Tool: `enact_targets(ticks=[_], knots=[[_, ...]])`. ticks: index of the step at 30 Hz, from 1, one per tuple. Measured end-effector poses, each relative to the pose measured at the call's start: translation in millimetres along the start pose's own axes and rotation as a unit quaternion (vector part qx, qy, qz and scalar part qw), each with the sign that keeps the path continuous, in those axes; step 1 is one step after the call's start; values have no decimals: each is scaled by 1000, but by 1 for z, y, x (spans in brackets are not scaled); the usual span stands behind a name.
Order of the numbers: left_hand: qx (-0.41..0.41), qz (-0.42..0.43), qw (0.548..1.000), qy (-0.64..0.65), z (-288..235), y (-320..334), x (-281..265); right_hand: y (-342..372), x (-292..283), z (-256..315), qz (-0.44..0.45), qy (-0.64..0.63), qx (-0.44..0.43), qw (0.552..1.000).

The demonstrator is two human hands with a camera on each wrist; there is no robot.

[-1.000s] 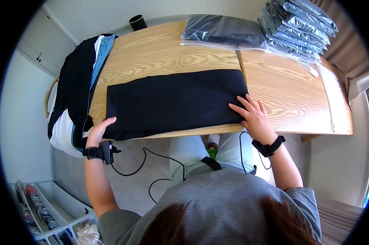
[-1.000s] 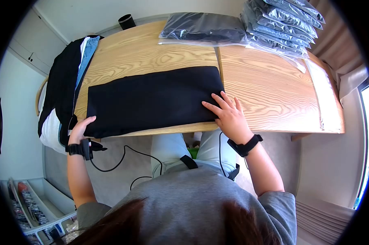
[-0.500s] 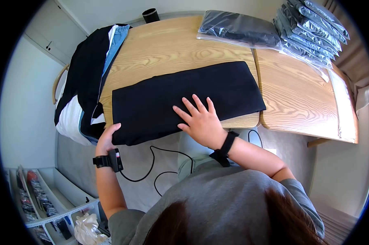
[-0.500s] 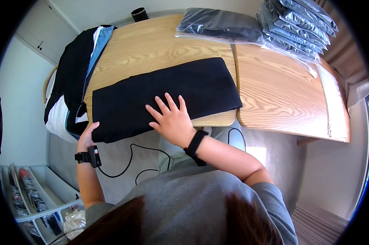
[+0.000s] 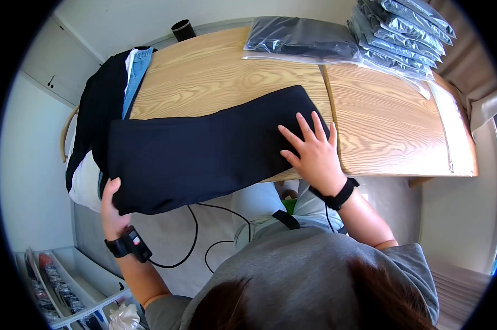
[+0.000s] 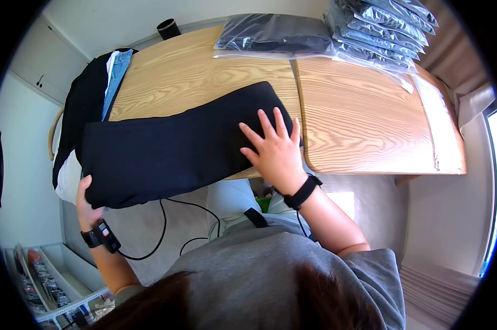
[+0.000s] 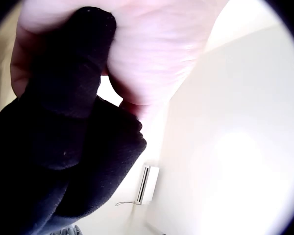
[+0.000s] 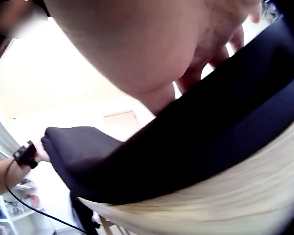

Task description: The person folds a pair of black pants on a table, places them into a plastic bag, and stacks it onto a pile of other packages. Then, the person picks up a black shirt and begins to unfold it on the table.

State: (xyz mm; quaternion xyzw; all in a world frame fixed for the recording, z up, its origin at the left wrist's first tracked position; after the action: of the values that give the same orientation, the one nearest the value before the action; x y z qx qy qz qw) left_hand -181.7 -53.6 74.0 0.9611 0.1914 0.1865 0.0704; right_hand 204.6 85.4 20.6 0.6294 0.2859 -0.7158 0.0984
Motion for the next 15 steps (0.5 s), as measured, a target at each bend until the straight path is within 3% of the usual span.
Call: enact_targets(ticks=[3, 4, 5, 7, 10, 12, 13, 14, 15], knots=[[28, -45, 998, -21, -15, 2, 21, 7, 18, -11, 24, -19, -4, 1000], [115, -46, 980, -155, -19, 3, 27, 7, 18, -11, 23, -23, -4, 999], [116, -44, 980, -154, -22, 0, 37, 8, 18, -11, 22, -27, -6, 999], [57, 23, 996, -62, -33, -3, 98, 8, 20, -12, 21, -33, -4, 999], [19, 124, 983, -134, -29, -7, 182, 8, 14, -16, 0, -29, -23, 999], [15, 182, 964, -194, -13, -24, 211, 0, 10, -28, -85, -172, -45, 980], [18, 218, 949, -227, 3, -37, 222, -8, 4, -31, -86, -172, -46, 980], [6, 230, 937, -262, 19, -47, 232, -19, 5, -40, 29, -403, 28, 914], [-5, 242, 924, -296, 38, -57, 243, -24, 12, -43, 141, -602, 101, 779]])
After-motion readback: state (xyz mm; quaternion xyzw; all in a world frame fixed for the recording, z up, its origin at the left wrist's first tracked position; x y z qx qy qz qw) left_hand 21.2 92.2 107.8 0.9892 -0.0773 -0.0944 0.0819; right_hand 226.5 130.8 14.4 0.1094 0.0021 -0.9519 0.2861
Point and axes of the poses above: each hand's wrist, its own y-axis away from the middle knuckle, its own x-axis out of the palm, z = x × y, the point moved 4 cm from there along -y, towards the middle knuckle, and after that the axes turned 5 degrees about z, right-handed, at the moved point
